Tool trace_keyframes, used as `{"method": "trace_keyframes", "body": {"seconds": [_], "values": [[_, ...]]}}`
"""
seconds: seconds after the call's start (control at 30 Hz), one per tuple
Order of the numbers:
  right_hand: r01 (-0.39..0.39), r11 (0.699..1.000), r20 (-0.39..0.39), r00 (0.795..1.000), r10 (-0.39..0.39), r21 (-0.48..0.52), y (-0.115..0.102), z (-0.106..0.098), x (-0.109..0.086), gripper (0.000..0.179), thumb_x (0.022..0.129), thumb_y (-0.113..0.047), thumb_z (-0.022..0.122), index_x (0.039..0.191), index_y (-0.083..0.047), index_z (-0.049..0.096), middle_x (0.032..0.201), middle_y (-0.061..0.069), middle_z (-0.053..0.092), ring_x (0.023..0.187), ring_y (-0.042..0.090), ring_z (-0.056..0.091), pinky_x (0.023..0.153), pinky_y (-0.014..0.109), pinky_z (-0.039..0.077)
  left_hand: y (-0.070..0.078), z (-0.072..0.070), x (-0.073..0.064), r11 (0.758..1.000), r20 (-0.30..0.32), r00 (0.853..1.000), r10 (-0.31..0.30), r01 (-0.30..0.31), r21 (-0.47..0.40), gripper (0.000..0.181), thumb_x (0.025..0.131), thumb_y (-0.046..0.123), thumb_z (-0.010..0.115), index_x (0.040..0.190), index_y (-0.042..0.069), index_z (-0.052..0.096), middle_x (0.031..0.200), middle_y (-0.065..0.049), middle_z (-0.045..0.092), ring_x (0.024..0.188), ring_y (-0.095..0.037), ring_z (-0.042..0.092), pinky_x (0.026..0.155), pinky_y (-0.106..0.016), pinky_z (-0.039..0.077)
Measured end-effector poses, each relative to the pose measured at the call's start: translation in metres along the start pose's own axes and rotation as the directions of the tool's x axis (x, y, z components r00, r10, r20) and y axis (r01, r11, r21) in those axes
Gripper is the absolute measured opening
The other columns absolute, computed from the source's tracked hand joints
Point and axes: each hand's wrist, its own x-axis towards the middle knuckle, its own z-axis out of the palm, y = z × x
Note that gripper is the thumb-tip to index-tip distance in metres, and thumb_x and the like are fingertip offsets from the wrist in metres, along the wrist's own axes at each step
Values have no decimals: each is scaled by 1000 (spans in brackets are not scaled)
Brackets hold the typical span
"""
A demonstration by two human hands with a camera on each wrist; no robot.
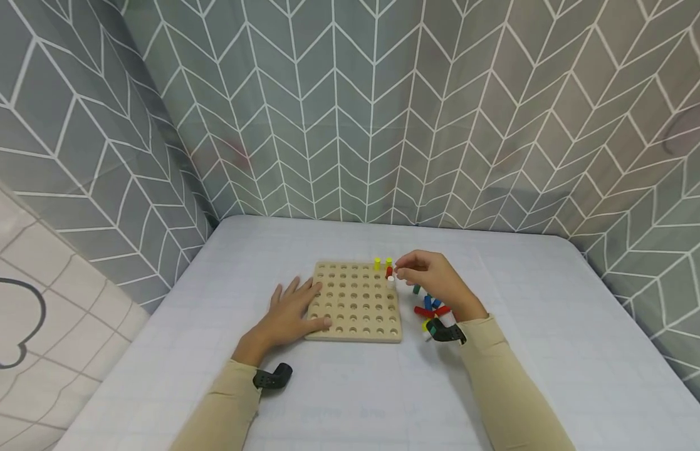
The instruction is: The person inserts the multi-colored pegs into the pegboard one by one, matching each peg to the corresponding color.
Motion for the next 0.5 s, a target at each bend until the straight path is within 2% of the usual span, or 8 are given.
{"method": "trace_keyframes", "body": {"seconds": [0.2,0.4,0.5], "values": [[7,1000,8,1000,-7,16,10,-4,-19,23,97,-24,69,112,-5,69,111,18,69,99,45,63,88,54,54,-1,-3,1,1000,-10,1000,4,-4,4,97,86,69,63,159,14,31,164,-12,24,152,-39,6,117,-62,-7],[29,1000,23,999,-29,-8,20,-10,-33,23,97,-18,68,111,0,68,111,21,69,99,34,67,83,33,57,-3,1,1,1000,-20,1000,3,-3,3,97,85,72,62,159,16,32,164,-10,24,152,-38,7,117,-61,-7],[14,1000,29,999,-14,-15,25,-13,-42,20,96,-16,70,108,0,68,109,22,69,96,27,69,80,29,58,-2,3,1,1000,-5,1000,1,-1,0,98,84,73,61,159,17,31,164,-10,24,152,-38,6,117,-61,-8]]}}
